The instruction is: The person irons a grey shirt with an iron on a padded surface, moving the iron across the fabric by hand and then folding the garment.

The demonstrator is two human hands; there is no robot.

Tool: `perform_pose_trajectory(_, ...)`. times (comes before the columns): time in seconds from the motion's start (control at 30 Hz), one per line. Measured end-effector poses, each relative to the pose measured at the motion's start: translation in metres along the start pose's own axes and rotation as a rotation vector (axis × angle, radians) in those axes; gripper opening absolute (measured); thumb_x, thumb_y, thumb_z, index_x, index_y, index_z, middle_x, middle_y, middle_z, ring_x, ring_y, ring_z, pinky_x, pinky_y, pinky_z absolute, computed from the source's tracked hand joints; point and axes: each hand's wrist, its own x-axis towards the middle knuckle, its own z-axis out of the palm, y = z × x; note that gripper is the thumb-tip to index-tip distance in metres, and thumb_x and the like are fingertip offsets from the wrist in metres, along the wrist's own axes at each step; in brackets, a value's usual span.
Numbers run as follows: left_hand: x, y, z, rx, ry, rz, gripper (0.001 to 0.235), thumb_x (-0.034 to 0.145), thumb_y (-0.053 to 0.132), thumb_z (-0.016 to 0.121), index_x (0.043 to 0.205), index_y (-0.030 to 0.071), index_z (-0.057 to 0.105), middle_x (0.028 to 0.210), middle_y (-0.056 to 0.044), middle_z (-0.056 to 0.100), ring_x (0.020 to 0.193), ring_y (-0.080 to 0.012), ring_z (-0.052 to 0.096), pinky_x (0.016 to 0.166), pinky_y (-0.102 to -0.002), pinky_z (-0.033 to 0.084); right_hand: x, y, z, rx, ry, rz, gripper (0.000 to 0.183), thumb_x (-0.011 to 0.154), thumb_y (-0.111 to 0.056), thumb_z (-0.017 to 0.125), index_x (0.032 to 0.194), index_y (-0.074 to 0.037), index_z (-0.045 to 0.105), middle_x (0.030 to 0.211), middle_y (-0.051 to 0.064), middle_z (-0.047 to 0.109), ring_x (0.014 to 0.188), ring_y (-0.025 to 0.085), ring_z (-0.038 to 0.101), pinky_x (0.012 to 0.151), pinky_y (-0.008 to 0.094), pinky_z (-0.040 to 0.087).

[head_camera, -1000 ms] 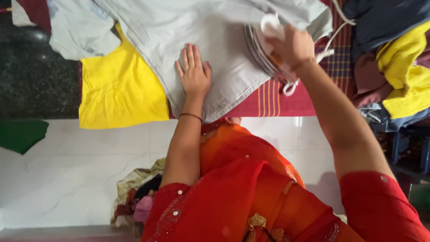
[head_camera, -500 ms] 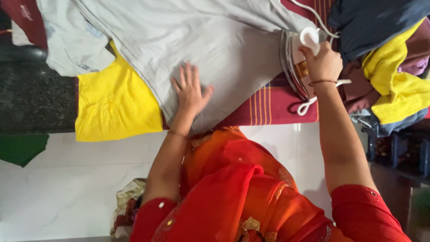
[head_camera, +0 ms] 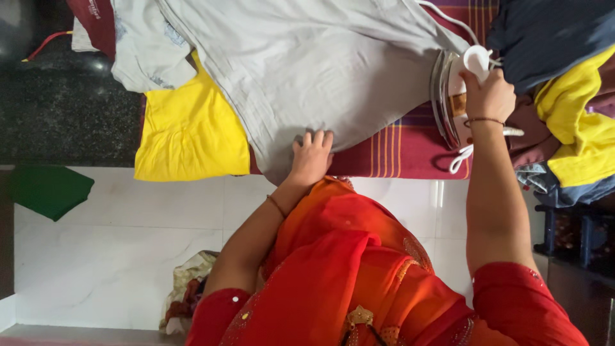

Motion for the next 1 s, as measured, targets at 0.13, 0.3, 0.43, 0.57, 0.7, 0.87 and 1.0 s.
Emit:
perform_pose_trajectory(0.13, 0.007, -0.001, 0.016, 0.220, 0.153, 0.118, 0.039, 0.093, 0.011, 0.058, 0.132, 0.007, 0.060, 0.111, -0.013, 0.062, 0.102, -0.0346, 0.061, 0.093, -0.051, 0.049, -0.016, 0.009, -0.009, -0.029, -0.021, 0.074, 0.070, 0.097, -0.065, 0.079, 0.092, 0.004, 0.067, 0.082, 0.030, 0.070, 0.077, 0.050, 0.069, 0.066, 0.056, 0.055)
perform_pose_trajectory(0.3, 0.005, -0.008, -0.033, -0.023, 0.023, 0.065, 0.022, 0.092, 0.005, 0.056, 0.112, 0.012, 0.063, 0.107, -0.019, 0.063, 0.095, -0.0382, 0.066, 0.082, -0.045, 0.056, -0.024, 0.027, -0.019, -0.074, 0.016, 0.166, 0.071, 0.094, -0.066, 0.079, 0.092, 0.003, 0.067, 0.081, 0.029, 0.070, 0.076, 0.049, 0.069, 0.064, 0.055, 0.055)
perform_pose_trajectory(0.43, 0.002, 0.013, -0.071, -0.047, -0.130, 0.108, 0.023, 0.091, 0.001, 0.054, 0.110, 0.010, 0.063, 0.107, -0.021, 0.064, 0.085, -0.0397, 0.071, 0.076, -0.047, 0.058, -0.015, 0.029, -0.017, -0.058, 0.043, 0.205, 0.071, 0.090, -0.068, 0.080, 0.089, 0.002, 0.067, 0.081, 0.027, 0.071, 0.076, 0.049, 0.069, 0.065, 0.055, 0.055)
perform_pose_trajectory(0.57, 0.002, 0.018, -0.098, -0.084, -0.134, 0.073, 0.026, 0.091, 0.001, 0.053, 0.112, 0.012, 0.064, 0.103, -0.021, 0.065, 0.089, -0.0402, 0.071, 0.075, -0.049, 0.058, -0.001, 0.039, -0.018, -0.031, 0.018, 0.170, 0.072, 0.094, -0.068, 0.080, 0.091, 0.003, 0.068, 0.081, 0.028, 0.070, 0.076, 0.048, 0.069, 0.066, 0.054, 0.055)
perform_pose_trajectory(0.7, -0.008, 0.008, -0.126, -0.119, -0.150, 0.030, 0.030, 0.091, 0.000, 0.049, 0.115, 0.011, 0.064, 0.111, -0.027, 0.061, 0.088, -0.0433, 0.070, 0.075, -0.051, 0.057, 0.008, 0.043, -0.013, -0.035, 0.032, 0.139, 0.072, 0.095, -0.068, 0.081, 0.091, 0.003, 0.068, 0.081, 0.028, 0.069, 0.076, 0.048, 0.069, 0.066, 0.054, 0.055)
perform_pose_trajectory(0.87, -0.018, 0.002, -0.145, -0.135, -0.308, 0.021, 0.037, 0.088, -0.003, 0.045, 0.117, 0.011, 0.064, 0.108, -0.025, 0.062, 0.093, -0.0452, 0.068, 0.081, -0.052, 0.055, 0.018, 0.038, -0.002, -0.047, 0.083, 0.154, 0.068, 0.093, -0.065, 0.082, 0.091, 0.002, 0.068, 0.082, 0.029, 0.071, 0.075, 0.048, 0.069, 0.064, 0.054, 0.055)
perform_pose_trajectory(1.0, -0.037, -0.004, -0.146, -0.142, -0.309, 0.006, 0.035, 0.086, 0.001, 0.048, 0.114, 0.013, 0.065, 0.107, -0.022, 0.062, 0.093, -0.0443, 0.065, 0.077, -0.054, 0.052, 0.055, 0.043, 0.004, -0.024, 0.049, 0.202, 0.066, 0.089, -0.064, 0.082, 0.091, 0.000, 0.067, 0.086, 0.029, 0.072, 0.078, 0.049, 0.070, 0.066, 0.054, 0.055)
